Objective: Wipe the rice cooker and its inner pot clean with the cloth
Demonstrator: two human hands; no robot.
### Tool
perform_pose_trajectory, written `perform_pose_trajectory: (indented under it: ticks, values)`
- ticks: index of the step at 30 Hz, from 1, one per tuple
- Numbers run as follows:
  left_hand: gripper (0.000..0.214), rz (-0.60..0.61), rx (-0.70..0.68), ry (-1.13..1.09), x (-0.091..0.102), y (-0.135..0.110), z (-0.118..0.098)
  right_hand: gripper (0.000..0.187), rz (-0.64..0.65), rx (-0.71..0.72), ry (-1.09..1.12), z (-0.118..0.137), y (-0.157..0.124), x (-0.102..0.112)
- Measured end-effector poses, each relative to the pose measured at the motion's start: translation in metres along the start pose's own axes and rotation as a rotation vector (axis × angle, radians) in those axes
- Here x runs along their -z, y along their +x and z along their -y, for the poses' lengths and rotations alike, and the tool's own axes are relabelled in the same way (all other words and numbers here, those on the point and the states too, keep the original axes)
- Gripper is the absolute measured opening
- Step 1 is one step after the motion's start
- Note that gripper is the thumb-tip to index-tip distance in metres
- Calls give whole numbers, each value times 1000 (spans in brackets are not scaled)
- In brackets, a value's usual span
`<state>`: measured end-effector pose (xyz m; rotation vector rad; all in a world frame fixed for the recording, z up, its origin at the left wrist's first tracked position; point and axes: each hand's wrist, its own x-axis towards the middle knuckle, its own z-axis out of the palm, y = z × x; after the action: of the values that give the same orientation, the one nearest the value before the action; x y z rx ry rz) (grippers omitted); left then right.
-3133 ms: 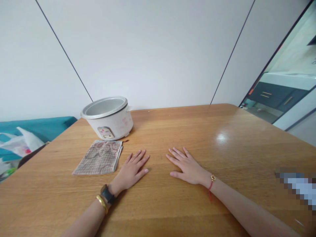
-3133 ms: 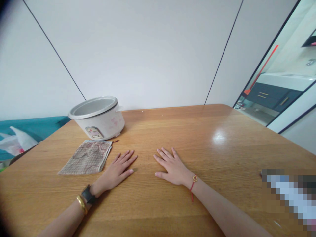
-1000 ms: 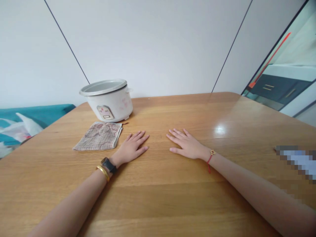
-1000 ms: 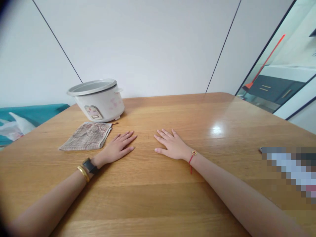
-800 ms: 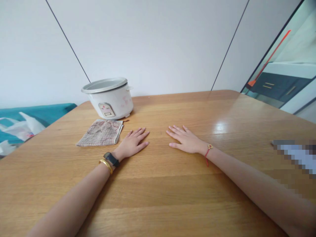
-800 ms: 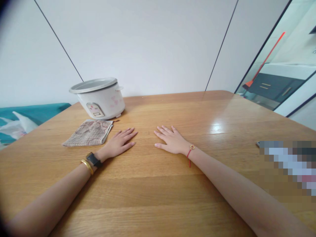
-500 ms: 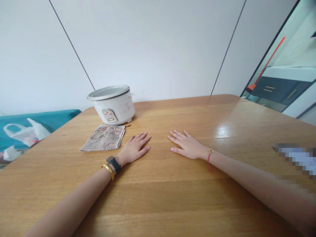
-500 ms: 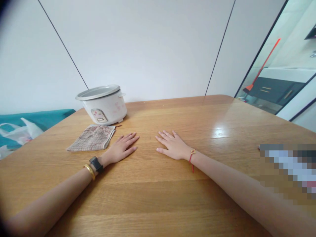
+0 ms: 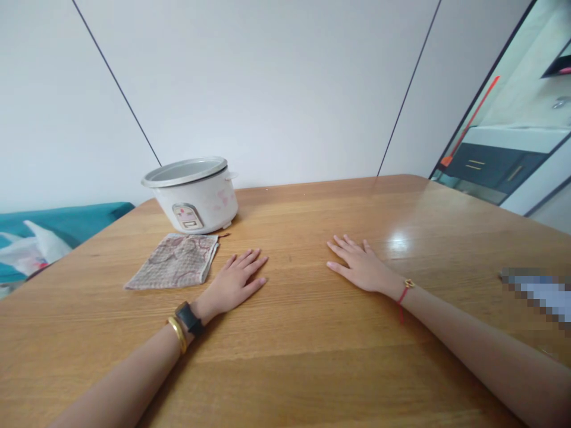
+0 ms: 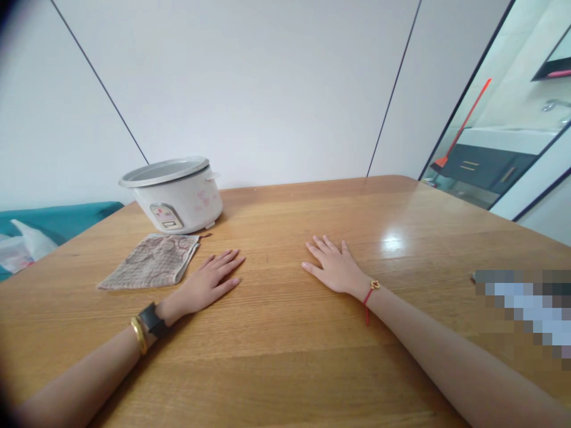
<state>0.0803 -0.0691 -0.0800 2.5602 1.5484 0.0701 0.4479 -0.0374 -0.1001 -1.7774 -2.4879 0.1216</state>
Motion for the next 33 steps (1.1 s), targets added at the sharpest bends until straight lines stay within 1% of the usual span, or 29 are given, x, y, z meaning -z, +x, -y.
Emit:
perform_pose_trajectory:
  ticks: [6, 14, 27, 33]
  values:
    - [67, -6, 11, -12, 1, -1, -2, 76, -7, -6, -7, 3, 0, -4]
    - [68, -13, -3, -31, 0, 0, -1, 77, -55, 16, -3, -2, 0, -9]
    - [68, -1, 3, -28, 2, -2, -3, 76, -28, -2, -14, 0, -1, -9]
    - [69, -5, 1, -17, 1, -2, -2, 77, -42, 10, -20, 0, -1, -8]
